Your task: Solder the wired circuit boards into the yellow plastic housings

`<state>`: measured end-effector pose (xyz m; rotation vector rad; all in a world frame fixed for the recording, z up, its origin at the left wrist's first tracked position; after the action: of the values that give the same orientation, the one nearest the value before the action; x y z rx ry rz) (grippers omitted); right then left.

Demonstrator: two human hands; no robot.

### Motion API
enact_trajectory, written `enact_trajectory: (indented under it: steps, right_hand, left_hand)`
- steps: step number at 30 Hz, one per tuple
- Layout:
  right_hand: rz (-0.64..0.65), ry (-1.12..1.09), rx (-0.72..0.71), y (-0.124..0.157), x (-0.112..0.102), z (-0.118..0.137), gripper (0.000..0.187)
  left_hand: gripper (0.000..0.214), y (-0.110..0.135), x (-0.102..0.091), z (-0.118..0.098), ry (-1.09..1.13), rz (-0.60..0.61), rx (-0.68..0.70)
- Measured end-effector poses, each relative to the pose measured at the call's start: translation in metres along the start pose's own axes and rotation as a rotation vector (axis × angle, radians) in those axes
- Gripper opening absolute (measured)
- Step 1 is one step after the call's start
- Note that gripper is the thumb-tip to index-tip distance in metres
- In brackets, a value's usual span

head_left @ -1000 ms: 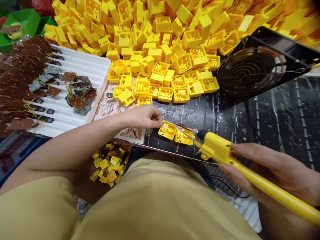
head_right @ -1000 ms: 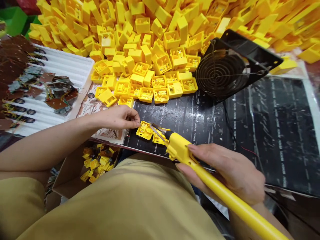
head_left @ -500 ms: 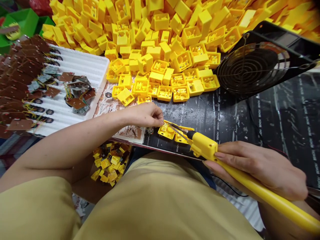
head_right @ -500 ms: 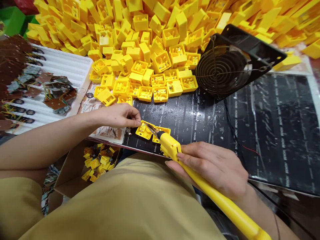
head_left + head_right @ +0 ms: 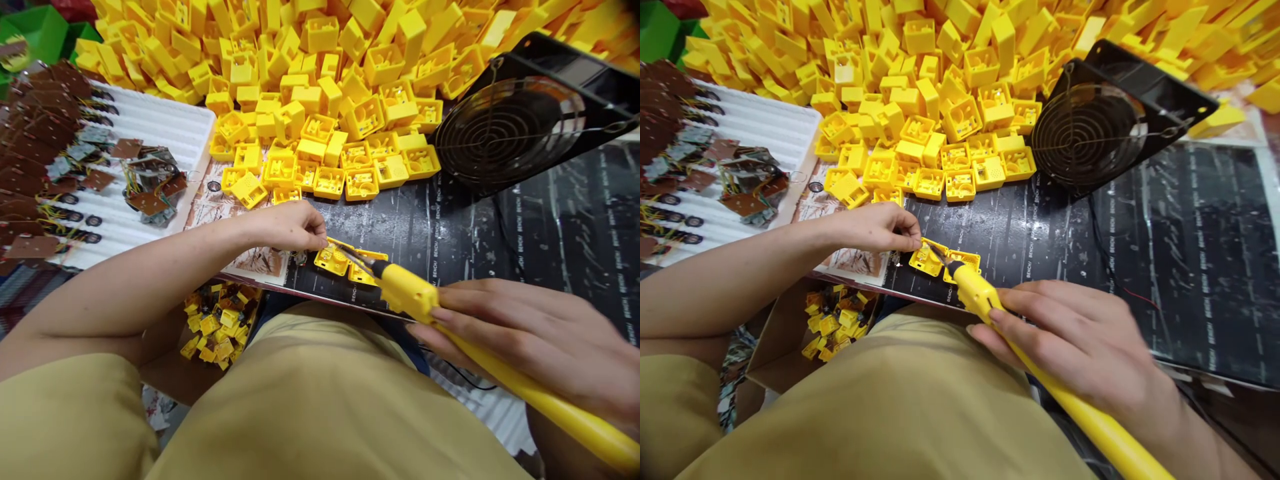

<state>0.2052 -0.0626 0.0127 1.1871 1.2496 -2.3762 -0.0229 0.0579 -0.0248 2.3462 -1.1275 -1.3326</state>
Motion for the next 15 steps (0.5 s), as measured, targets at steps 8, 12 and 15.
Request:
enact_trajectory:
  steps: [8,12,15]
  right_hand:
    - [0.009,-0.025,0.079,0.02,-0.001,-0.007,0.011]
    - [-0.039,-0.022,0.134,0.023,0.004,-0.015,0.013]
    - [-0.083,-0.063,0.133,0.031,0.004,-0.02,0.046]
  left_hand:
    - [0.011,0.0,0.0,-0.001,0.022,0.007,-0.013]
    - [0.012,-0.001,0.0,0.001,0.008,-0.003,0.034]
    - [0.013,0.0,0.0,0.0,-0.009,-0.018,0.054]
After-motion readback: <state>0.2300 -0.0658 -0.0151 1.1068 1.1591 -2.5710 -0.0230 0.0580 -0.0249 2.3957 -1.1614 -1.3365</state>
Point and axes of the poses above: each hand's wrist, its own y-axis away from the middle knuckle, its own x-axis out of the palm, z = x × y, the point moved 3 cm from there along -y, towards the middle knuckle, and after that the axes turned 4 degrees about -z, right-handed, at the moved point
